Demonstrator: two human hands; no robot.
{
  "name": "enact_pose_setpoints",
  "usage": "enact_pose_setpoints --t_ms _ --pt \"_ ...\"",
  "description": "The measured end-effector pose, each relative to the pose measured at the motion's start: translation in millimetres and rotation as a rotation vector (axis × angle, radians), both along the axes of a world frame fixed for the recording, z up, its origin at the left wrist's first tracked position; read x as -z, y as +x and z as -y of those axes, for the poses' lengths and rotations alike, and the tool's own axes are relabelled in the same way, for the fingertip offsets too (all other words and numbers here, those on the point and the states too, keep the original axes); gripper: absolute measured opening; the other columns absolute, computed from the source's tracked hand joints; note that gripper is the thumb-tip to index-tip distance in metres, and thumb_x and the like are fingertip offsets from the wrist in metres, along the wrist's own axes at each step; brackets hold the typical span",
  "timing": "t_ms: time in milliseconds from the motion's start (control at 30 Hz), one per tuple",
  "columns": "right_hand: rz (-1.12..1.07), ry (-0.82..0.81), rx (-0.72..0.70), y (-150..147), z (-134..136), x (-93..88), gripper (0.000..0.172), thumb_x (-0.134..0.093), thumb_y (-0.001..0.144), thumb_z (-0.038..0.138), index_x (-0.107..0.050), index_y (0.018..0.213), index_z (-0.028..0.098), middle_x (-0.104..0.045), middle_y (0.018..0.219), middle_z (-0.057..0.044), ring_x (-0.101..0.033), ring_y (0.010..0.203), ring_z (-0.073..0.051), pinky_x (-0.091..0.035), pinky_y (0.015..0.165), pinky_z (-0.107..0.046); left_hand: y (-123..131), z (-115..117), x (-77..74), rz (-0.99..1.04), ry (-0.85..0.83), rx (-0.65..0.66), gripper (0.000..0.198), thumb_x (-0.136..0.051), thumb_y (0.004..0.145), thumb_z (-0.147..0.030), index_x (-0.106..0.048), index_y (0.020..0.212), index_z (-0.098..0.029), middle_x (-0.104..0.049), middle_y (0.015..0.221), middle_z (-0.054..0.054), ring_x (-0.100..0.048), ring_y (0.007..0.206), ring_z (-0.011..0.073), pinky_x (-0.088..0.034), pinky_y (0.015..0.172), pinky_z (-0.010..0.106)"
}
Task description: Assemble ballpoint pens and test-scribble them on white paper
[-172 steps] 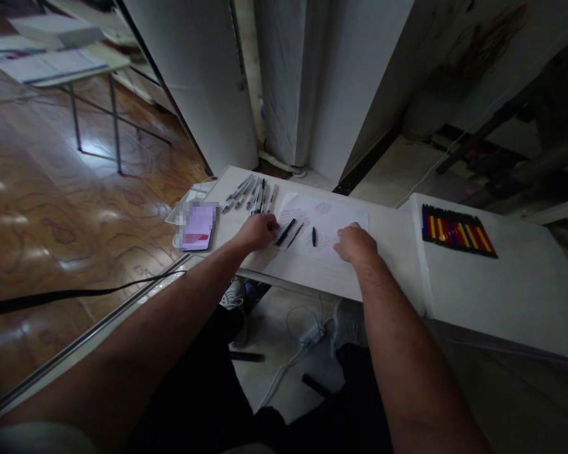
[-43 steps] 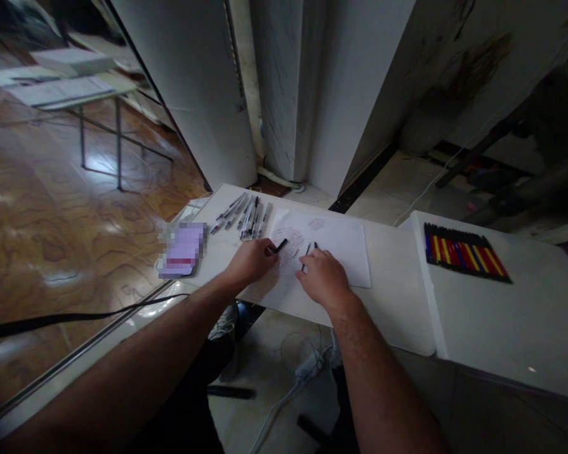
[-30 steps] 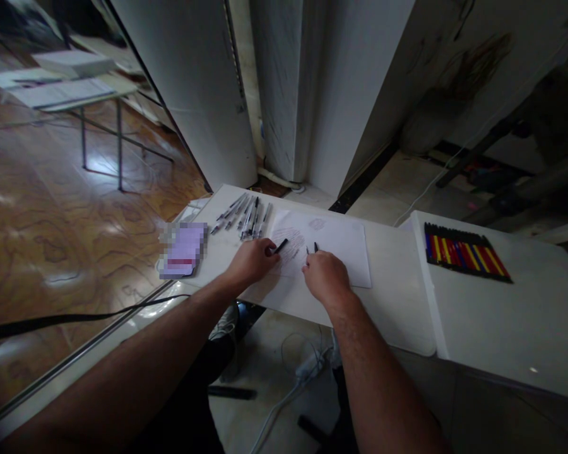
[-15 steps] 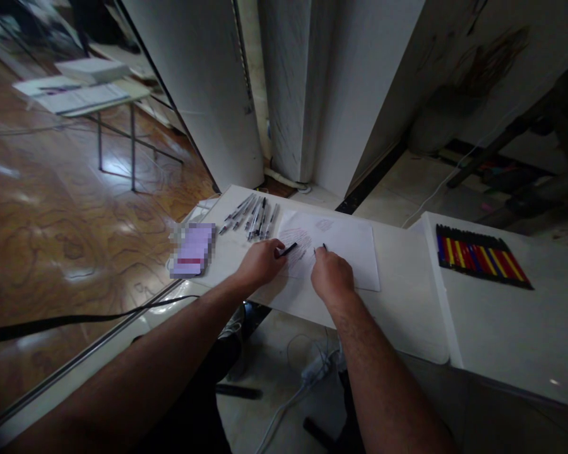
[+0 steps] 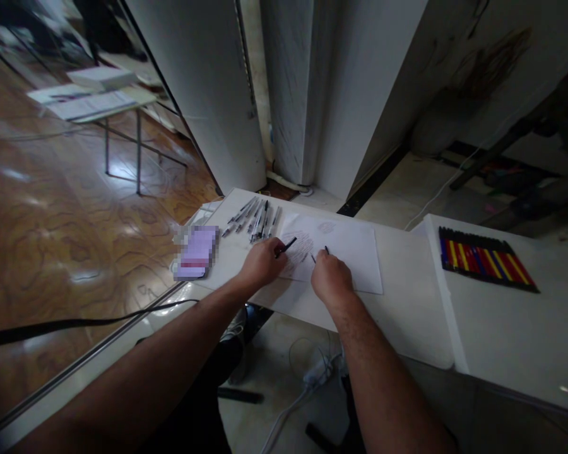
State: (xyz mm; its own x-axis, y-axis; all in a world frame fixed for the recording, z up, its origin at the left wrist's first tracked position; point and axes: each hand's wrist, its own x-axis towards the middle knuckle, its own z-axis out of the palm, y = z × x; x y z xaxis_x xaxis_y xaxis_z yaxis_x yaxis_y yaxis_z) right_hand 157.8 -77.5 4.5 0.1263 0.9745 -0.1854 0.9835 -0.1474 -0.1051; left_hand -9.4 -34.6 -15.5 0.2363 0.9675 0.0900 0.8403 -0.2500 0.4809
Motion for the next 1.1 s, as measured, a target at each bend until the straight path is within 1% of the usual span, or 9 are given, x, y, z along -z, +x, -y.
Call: enact_pose_setpoints --t_ms 167,267,333,500,567,700,833,967,1100 --pt "-0.020 0.011 0.005 -0.9 0.5 -0.7 0.024 -0.048 0.085 0.012 -0.061 0.106 0.013 -0.071 0.094 -0.014 -0.068 0.088 -0.024 -0.045 0.072 -0.029 0.5 -0.2 -4.2 0.092 0.048 -0.021 0.014 -0.053 0.077 -0.017 -0.062 0.087 -0.017 -0.066 0.083 0.006 -0.060 0.077 0.0187 -0.045 0.069 0.030" --pt "-0.062 0.079 -0.002 1.8 -0.1 -4.8 0.023 -0.049 0.084 0.013 -0.063 0.101 0.012 -0.071 0.095 -0.014 -0.067 0.089 -0.023 -0.044 0.074 -0.029 0.4 1.0 -9.3 0.129 0.071 -0.022 0.012 -0.053 0.076 -0.015 -0.060 0.085 -0.018 -0.064 0.083 0.005 -0.058 0.078 0.0181 -0.044 0.070 0.030" --pt "-0.138 0.142 0.001 5.5 -1.2 -8.4 0.019 -0.051 0.082 0.015 -0.066 0.094 0.014 -0.071 0.093 -0.012 -0.066 0.087 -0.021 -0.044 0.074 -0.027 0.2 2.1 -12.8 0.161 0.092 -0.008 0.012 -0.053 0.076 -0.015 -0.059 0.084 -0.019 -0.063 0.083 0.005 -0.057 0.079 0.0176 -0.044 0.071 0.029" --pt "-0.497 0.344 0.107 18.0 -4.5 -14.4 0.008 -0.057 0.074 0.021 -0.064 0.074 0.019 -0.067 0.070 -0.001 -0.061 0.065 -0.015 -0.040 0.060 -0.024 -1.2 3.7 -15.5 0.237 0.158 0.039 0.008 -0.055 0.077 -0.015 -0.060 0.081 -0.019 -0.062 0.082 0.004 -0.057 0.080 0.0169 -0.045 0.073 0.029" --pt "-0.670 0.430 0.139 22.1 -5.4 -15.3 0.011 -0.058 0.075 0.027 -0.062 0.070 0.019 -0.065 0.063 0.000 -0.058 0.059 -0.014 -0.040 0.056 -0.024 -1.5 3.5 -13.9 0.270 0.172 0.063 0.006 -0.057 0.079 -0.017 -0.063 0.081 -0.019 -0.063 0.083 0.004 -0.057 0.080 0.0167 -0.045 0.074 0.029" --pt "-1.023 0.523 0.204 24.7 -5.5 -19.7 0.021 -0.061 0.077 0.038 -0.061 0.071 0.018 -0.059 0.054 0.002 -0.052 0.048 -0.012 -0.040 0.049 -0.023 -0.9 2.5 -9.8 0.293 0.187 0.104 0.012 -0.061 0.081 -0.018 -0.069 0.090 -0.018 -0.068 0.090 0.006 -0.060 0.086 0.0180 -0.047 0.080 0.031" --pt "-1.280 0.612 0.251 21.5 -4.3 -28.0 0.017 -0.066 0.072 0.032 -0.060 0.078 0.017 -0.063 0.062 0.001 -0.051 0.046 -0.009 -0.037 0.044 -0.021 0.0 2.3 -7.7 0.278 0.203 0.145 0.017 -0.061 0.083 -0.017 -0.071 0.096 -0.020 -0.069 0.095 0.006 -0.061 0.092 0.0193 -0.047 0.084 0.033" --pt "-1.354 0.663 0.249 18.4 -3.2 -33.2 0.015 -0.067 0.072 0.028 -0.059 0.080 0.018 -0.066 0.068 0.001 -0.052 0.048 -0.009 -0.038 0.043 -0.020 0.0 3.0 -6.9 0.266 0.201 0.186 0.020 -0.060 0.085 -0.018 -0.072 0.100 -0.022 -0.070 0.096 0.005 -0.060 0.093 0.0197 -0.047 0.085 0.034" --pt "-1.320 0.660 0.225 17.1 -2.6 -33.5 0.013 -0.065 0.074 0.028 -0.061 0.080 0.017 -0.067 0.069 -0.001 -0.055 0.050 -0.009 -0.039 0.044 -0.020 0.1 3.4 -5.8 0.255 0.197 0.185 0.021 -0.060 0.085 -0.020 -0.073 0.101 -0.022 -0.069 0.094 0.006 -0.060 0.093 0.0199 -0.047 0.086 0.034"
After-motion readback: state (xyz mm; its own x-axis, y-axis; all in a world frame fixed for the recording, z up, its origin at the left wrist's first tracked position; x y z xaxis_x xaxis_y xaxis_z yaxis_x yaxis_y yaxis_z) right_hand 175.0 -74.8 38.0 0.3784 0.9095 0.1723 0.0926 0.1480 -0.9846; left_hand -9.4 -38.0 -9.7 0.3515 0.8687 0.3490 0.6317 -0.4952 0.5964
